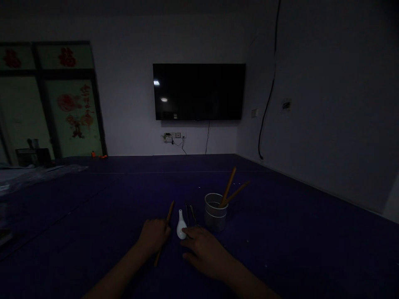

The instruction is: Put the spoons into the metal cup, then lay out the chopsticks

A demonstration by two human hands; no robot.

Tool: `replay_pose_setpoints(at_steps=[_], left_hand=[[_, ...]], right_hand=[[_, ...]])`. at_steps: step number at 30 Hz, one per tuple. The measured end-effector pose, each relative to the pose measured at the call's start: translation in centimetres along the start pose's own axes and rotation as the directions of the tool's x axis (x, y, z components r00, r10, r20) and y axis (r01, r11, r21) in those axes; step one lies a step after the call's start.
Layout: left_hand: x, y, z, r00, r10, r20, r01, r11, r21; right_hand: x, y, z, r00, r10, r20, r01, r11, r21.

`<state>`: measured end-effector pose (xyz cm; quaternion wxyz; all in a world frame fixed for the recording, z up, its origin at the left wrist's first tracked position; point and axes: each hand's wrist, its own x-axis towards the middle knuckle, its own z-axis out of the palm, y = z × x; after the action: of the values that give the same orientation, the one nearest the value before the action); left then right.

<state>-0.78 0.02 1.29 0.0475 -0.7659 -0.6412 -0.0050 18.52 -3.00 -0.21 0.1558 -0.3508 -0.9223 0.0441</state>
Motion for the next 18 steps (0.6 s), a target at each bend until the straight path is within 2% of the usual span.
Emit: replay_pose_setpoints(at_steps=[18], left_hand=[[0.18, -0.20, 0.13, 1.000, 0.001, 0.008, -0.001, 1.000, -0.017]], right_hand=[[-0.11, 0.11, 0.13, 1.000, 0.009, 0.007, -0.009, 1.000, 0.009]])
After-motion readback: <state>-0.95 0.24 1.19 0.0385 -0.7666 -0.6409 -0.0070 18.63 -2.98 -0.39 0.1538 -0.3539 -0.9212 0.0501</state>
